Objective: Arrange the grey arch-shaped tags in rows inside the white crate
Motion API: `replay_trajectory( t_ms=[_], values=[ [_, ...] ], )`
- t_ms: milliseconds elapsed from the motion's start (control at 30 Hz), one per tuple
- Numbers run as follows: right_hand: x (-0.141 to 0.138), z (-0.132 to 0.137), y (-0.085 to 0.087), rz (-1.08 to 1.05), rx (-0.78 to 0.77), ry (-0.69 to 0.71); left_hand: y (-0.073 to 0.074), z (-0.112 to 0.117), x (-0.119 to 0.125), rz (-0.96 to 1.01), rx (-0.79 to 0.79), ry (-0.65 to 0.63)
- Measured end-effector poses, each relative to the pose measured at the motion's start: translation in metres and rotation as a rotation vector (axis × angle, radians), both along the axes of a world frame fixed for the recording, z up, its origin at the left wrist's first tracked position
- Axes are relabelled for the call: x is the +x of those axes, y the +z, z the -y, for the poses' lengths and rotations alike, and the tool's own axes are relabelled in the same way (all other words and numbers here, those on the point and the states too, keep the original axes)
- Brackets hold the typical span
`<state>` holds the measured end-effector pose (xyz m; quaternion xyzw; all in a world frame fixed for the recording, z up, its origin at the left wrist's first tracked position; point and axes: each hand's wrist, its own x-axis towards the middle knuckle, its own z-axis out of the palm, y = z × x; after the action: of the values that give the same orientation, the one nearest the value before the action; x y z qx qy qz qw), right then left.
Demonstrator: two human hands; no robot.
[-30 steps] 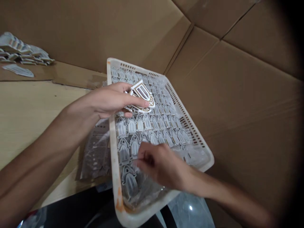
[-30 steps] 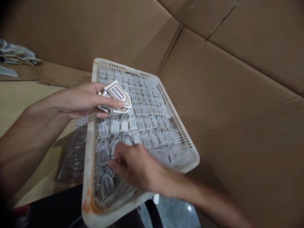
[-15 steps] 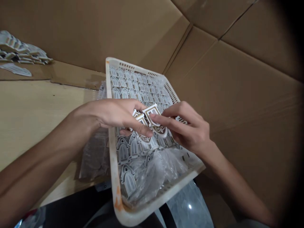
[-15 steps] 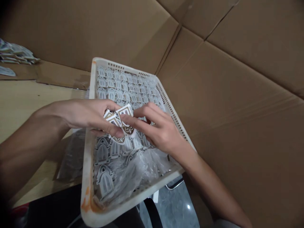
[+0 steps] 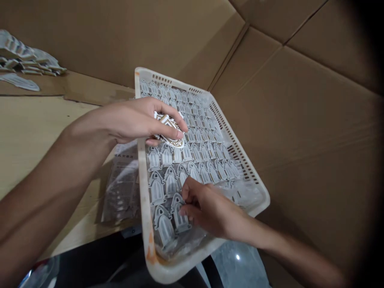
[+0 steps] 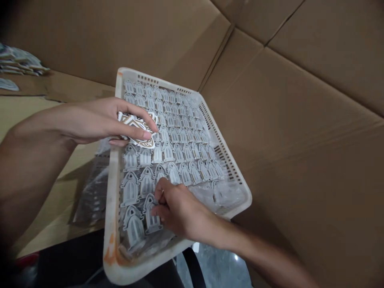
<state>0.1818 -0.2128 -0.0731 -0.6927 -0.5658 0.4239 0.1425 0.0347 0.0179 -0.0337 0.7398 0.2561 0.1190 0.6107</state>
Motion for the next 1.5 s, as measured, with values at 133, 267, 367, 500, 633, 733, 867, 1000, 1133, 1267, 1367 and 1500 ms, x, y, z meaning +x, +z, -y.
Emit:
replay_trajectory(
  t_ms=[133,267,367,500,633,733,867,1000,1133,1267,1367,1500],
  values=[
    [-0.002,-0.001,-0.002,-0.027,-0.103,-0.028,-0.001,0.0,0.001,0.0,-0.002,0.013],
    [-0.001,-0.001,-0.013,-0.146,-0.116,-0.049,0.001,0.004,0.004,0.031,-0.038,0.046],
    [0.0,-0.001,-0.019,-0.12,-0.135,-0.047,0.003,0.008,0.006,0.028,-0.07,0.052],
    [0.006,-0.003,-0.002,0.03,0.018,0.012,0.002,0.01,0.007,0.045,-0.145,-0.016],
    [0.019,-0.012,0.028,0.31,0.511,-0.077,0.0,0.014,0.011,0.067,-0.296,-0.09],
    [0.03,-0.022,0.034,0.523,0.859,0.023,0.0,0.02,0.016,0.103,-0.358,-0.083],
    [0.039,-0.03,0.025,0.678,1.1,0.3,0.0,0.031,0.019,0.091,-0.358,-0.084],
    [0.042,-0.023,0.035,0.556,1.322,0.105,0.0,0.034,0.02,0.087,-0.373,-0.136],
    [0.047,-0.008,0.056,0.284,0.799,-0.023,0.0,0.028,0.021,0.101,-0.401,-0.041],
    [0.048,0.001,0.037,-0.022,0.145,-0.022,-0.002,0.024,0.021,0.121,-0.42,-0.004],
    [0.044,0.006,0.011,-0.166,-0.027,-0.078,-0.004,0.025,0.021,0.145,-0.417,-0.032],
    [0.038,0.009,-0.005,-0.081,-0.063,-0.022,-0.005,0.028,0.02,0.18,-0.387,-0.072]
  ],
)
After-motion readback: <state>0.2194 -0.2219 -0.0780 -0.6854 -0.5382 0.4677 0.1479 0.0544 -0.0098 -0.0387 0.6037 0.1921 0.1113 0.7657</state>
